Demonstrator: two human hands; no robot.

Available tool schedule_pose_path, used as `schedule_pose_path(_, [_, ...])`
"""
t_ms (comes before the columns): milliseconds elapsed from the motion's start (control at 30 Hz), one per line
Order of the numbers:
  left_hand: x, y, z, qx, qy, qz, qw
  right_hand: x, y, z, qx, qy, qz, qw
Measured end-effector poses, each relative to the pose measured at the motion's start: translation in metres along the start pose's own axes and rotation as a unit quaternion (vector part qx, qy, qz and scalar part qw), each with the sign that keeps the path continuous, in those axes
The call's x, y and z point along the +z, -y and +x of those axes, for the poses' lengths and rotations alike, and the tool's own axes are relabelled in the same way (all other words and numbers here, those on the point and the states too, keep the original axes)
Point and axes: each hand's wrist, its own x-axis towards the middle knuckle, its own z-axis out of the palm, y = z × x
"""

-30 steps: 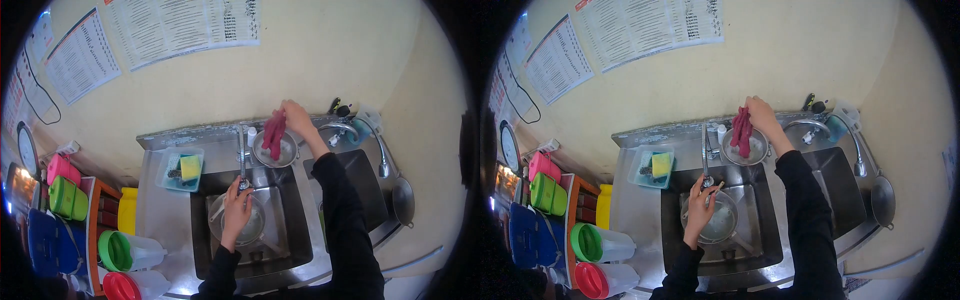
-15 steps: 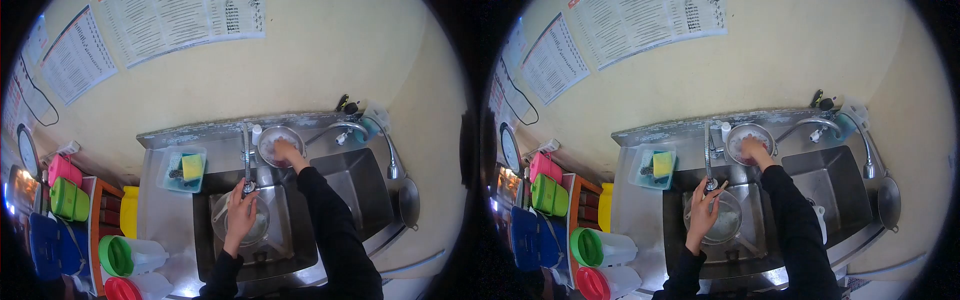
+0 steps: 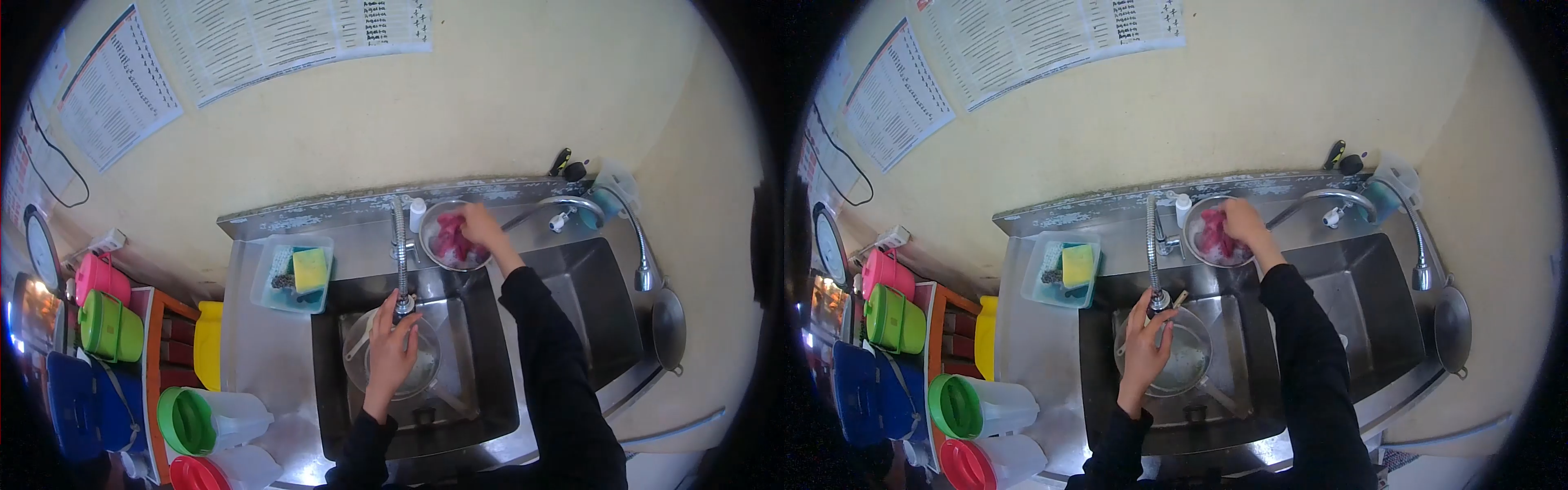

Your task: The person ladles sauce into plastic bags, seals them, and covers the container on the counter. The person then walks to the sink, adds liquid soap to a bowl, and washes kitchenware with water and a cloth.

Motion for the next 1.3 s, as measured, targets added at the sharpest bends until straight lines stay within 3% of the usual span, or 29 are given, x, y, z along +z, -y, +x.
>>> schedule_pose_path(200, [-0.001, -0.002, 0.000, 0.002, -0.007, -0.004, 1.000, -0.105, 0.030, -0.009, -0.050, -0.085, 0.068, 0.993])
schedule_pose_path(400, [0.000, -0.003, -0.001, 0.001, -0.014, -0.008, 1.000, -0.147, 0.040, -0.006, -0.074, -0.141, 0.125, 0.979])
schedule_pose_path(533, [0.001, -0.003, 0.000, 0.005, -0.017, -0.012, 1.000, -0.115, 0.031, -0.005, -0.067, -0.121, 0.164, 0.977])
schedule_pose_path(667, [0.002, -0.001, -0.001, 0.007, -0.018, -0.011, 1.000, -0.027, 0.004, -0.004, -0.034, -0.110, 0.115, 0.987])
schedule_pose_path(900, [0.001, -0.001, 0.000, 0.008, -0.014, -0.011, 1.000, 0.064, -0.012, -0.011, 0.040, 0.122, 0.025, 0.991])
schedule_pose_path(1100, [0.005, 0.000, 0.001, 0.000, -0.016, -0.020, 1.000, 0.057, 0.030, -0.032, 0.064, 0.119, -0.136, 0.981])
schedule_pose_path(1200, [0.004, -0.001, 0.001, 0.002, -0.013, -0.007, 1.000, 0.069, 0.005, -0.017, 0.029, 0.135, -0.010, 0.990])
schedule_pose_path(1300, [0.003, 0.001, 0.001, 0.011, -0.008, -0.008, 1.000, 0.069, -0.006, -0.006, -0.006, 0.161, -0.034, 0.986])
